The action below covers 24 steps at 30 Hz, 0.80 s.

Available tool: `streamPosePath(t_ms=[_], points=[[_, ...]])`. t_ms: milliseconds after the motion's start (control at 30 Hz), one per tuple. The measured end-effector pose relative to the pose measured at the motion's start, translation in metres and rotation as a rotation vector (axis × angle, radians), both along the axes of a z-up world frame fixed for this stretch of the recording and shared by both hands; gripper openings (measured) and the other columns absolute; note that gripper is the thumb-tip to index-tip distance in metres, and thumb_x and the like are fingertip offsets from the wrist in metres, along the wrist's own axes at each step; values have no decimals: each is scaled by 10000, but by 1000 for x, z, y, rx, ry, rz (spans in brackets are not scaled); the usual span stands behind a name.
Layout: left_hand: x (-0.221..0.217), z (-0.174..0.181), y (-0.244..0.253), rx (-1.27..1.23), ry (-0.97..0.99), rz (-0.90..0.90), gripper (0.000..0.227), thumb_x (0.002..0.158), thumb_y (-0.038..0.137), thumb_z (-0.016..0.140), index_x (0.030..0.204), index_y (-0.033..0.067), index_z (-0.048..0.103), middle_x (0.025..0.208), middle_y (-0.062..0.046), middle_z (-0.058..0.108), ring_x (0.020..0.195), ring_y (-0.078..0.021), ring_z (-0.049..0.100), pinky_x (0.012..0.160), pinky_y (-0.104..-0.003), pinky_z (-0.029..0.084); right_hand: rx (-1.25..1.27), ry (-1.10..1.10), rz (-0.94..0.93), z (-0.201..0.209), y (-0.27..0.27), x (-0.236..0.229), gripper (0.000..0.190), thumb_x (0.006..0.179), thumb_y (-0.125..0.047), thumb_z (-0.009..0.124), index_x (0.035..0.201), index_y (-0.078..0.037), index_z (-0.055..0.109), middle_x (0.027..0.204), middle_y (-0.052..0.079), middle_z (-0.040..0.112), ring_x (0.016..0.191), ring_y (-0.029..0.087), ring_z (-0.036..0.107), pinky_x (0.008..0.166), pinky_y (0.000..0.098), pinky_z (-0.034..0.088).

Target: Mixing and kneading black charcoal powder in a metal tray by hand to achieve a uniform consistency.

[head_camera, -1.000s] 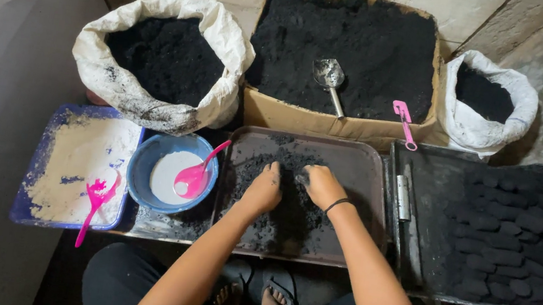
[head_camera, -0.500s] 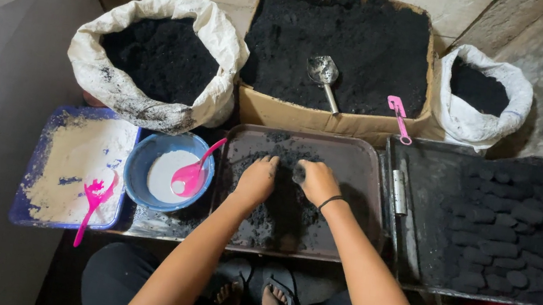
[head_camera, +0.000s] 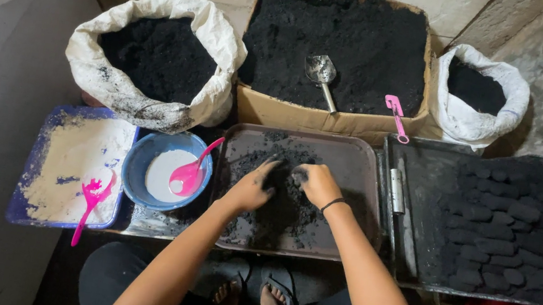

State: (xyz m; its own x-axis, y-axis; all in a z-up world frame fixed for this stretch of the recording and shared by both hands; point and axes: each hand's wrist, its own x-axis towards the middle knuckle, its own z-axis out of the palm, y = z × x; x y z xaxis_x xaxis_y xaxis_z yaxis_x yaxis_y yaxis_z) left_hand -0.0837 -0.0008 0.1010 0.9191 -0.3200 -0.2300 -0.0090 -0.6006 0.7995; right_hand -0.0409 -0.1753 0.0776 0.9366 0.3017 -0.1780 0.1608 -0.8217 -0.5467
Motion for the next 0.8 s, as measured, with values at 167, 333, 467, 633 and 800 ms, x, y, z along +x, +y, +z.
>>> streamPosePath(t_ms=[167,333,467,633,800], points=[[-24,18,18,62,60,-27,824,762,256,562,1398,39,84,1402,-276,186,1292,-466,134,1046,-579,62,-78,28,104,55,3,-28,419,813,-74,513,1230,-41,489,1069,214,589,910,341,567,745,434,472],[-47,19,36,507,56,-214,1039,684,241,668,1383,-45,-45,1424,-309,51,1321,-445,25,1080,-536,3,92,21,68,30,-32,-42,521,833,-245,570,1291,-59,405,1249,214,470,1169,405,409,1024,528,273],[-53,-19,46,773,-60,-414,1196,587,454,663,1385,-3,-103,1430,-269,54,1331,-406,18,1072,-468,113,-157,138,-3,-17,-65,-65,1100,623,-263,761,1411,-154,1,1370,282,193,1261,464,214,1029,568,242],[-48,-60,27,718,-119,-289,1306,521,590,684,1372,-62,-62,1423,-297,-13,1316,-440,-40,1078,-480,47,-263,77,33,-34,-46,-82,1215,571,-354,811,1403,-65,-27,1372,316,151,1241,513,200,1009,602,228],[-41,-68,10,516,-134,-45,1236,585,425,763,1381,-38,-61,1410,-300,41,1312,-436,30,1070,-484,37,-57,-66,-71,-78,-24,-75,1170,635,-368,767,1406,-77,-64,1414,256,96,1284,439,158,1025,526,222]])
